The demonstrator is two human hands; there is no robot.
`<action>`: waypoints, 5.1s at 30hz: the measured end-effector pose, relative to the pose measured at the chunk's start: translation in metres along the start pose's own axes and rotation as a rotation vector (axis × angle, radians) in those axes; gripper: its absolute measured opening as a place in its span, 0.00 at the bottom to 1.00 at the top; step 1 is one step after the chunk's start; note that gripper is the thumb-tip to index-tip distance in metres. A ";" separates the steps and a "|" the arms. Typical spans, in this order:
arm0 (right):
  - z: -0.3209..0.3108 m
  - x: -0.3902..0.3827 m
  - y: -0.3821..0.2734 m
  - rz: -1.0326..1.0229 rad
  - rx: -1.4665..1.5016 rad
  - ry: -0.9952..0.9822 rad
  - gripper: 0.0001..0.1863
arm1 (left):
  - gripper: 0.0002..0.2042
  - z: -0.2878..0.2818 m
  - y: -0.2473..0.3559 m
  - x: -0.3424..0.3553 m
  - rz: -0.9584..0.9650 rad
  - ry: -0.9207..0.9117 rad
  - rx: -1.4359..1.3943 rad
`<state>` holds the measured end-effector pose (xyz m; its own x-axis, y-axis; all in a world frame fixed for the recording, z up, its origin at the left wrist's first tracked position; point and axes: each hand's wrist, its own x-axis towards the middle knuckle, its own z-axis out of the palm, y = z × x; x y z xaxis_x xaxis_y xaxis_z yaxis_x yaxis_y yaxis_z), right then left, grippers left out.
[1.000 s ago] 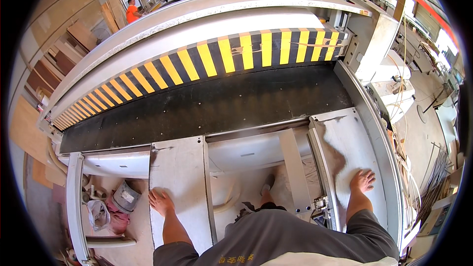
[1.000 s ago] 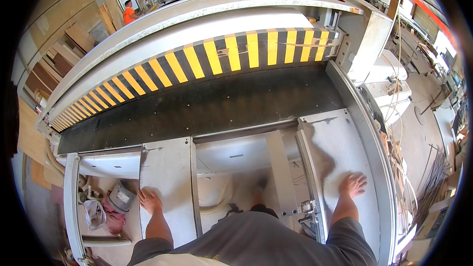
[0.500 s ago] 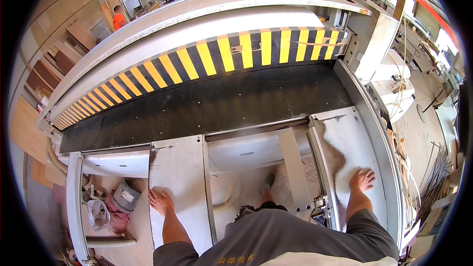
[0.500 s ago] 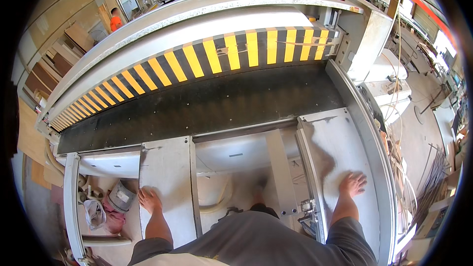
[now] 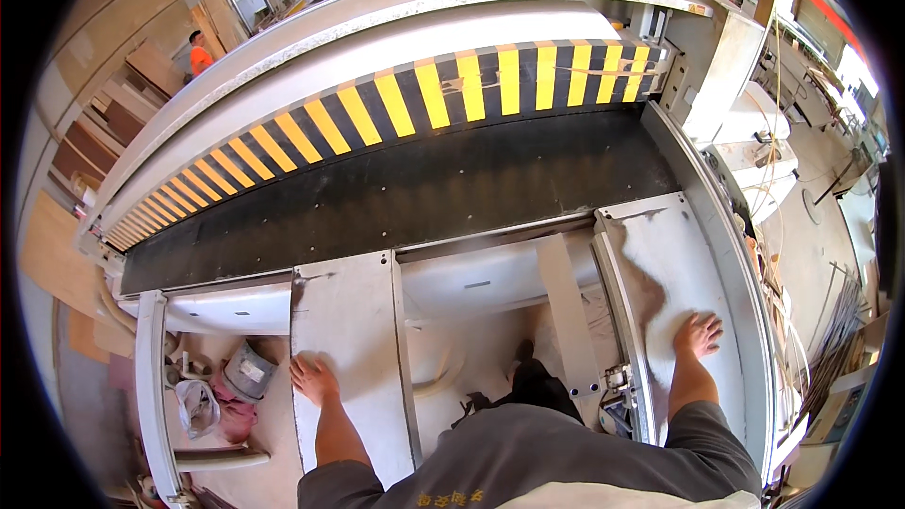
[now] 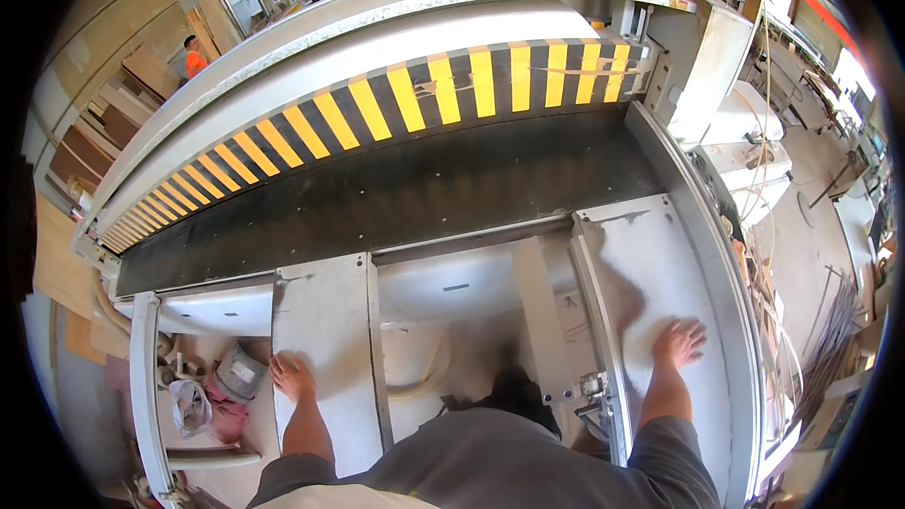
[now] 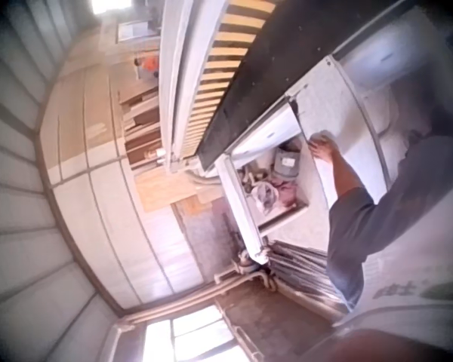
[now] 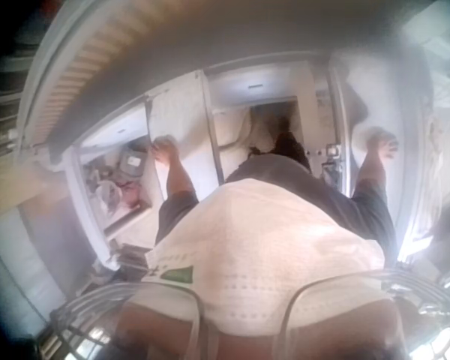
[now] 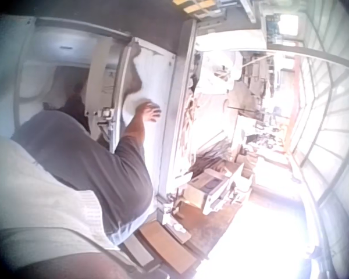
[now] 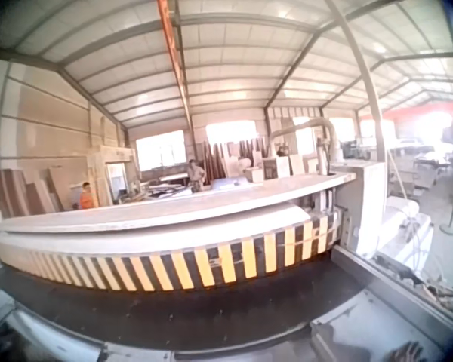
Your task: The person loads a wooden board into a cutting machine, selects an Allen wrench from a set of hex keys on a workbench, and positions cut pieces of board into the machine.
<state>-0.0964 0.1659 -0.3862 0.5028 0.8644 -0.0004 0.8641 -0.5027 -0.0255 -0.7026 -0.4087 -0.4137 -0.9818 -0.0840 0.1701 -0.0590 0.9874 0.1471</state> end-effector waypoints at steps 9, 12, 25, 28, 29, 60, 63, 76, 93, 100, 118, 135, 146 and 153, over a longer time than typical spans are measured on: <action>0.002 0.011 0.006 0.000 0.000 0.027 0.38 | 0.28 0.008 -0.001 0.000 0.042 0.030 -0.041; 0.017 0.015 0.012 -0.049 0.072 0.076 0.36 | 0.29 0.009 -0.005 -0.002 0.023 0.035 -0.038; 0.045 0.020 0.030 -0.185 0.384 0.269 0.36 | 0.27 0.008 -0.002 -0.004 0.006 0.075 0.015; 0.049 0.020 0.037 -0.217 0.384 0.283 0.36 | 0.26 0.013 0.001 -0.002 -0.006 0.080 0.011; 0.050 0.022 0.041 -0.198 0.379 0.289 0.36 | 0.26 0.017 0.007 -0.002 0.014 0.075 0.006; -0.056 -0.242 0.112 -1.117 0.272 -1.290 0.18 | 0.21 0.036 0.180 -0.034 0.710 -0.077 -0.183; -0.059 -0.245 0.108 -1.085 0.265 -1.316 0.18 | 0.21 0.034 0.182 -0.034 0.739 -0.134 -0.183; -0.071 -0.249 0.102 -0.999 0.245 -1.438 0.18 | 0.20 0.030 0.172 -0.041 0.795 -0.393 -0.149; -0.091 -0.235 0.098 -0.713 0.255 -1.740 0.18 | 0.19 -0.029 0.091 -0.068 0.700 -1.590 0.048; -0.090 -0.233 0.095 -0.595 0.252 -1.842 0.18 | 0.18 -0.042 0.054 -0.070 0.674 -1.993 0.207; -0.058 -0.079 -0.067 -0.983 0.603 -0.333 0.14 | 0.13 -0.085 0.349 -0.109 1.367 -1.580 -0.415; -0.041 -0.026 -0.062 -0.550 -0.117 -0.380 0.48 | 0.27 0.035 0.379 0.057 1.258 -0.361 -0.534; -0.034 -0.035 -0.043 -0.554 0.029 -0.420 0.65 | 0.40 0.061 0.390 0.099 1.196 -0.427 -0.104; -0.028 -0.027 -0.040 -0.599 0.092 -0.425 0.66 | 0.39 0.062 0.372 0.084 1.165 -0.344 -0.146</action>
<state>-0.1437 0.1616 -0.3572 -0.1229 0.9298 -0.3470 0.9729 0.0439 -0.2270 -0.8185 -0.0398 -0.4052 -0.4313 0.9021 0.0095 0.8864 0.4218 0.1909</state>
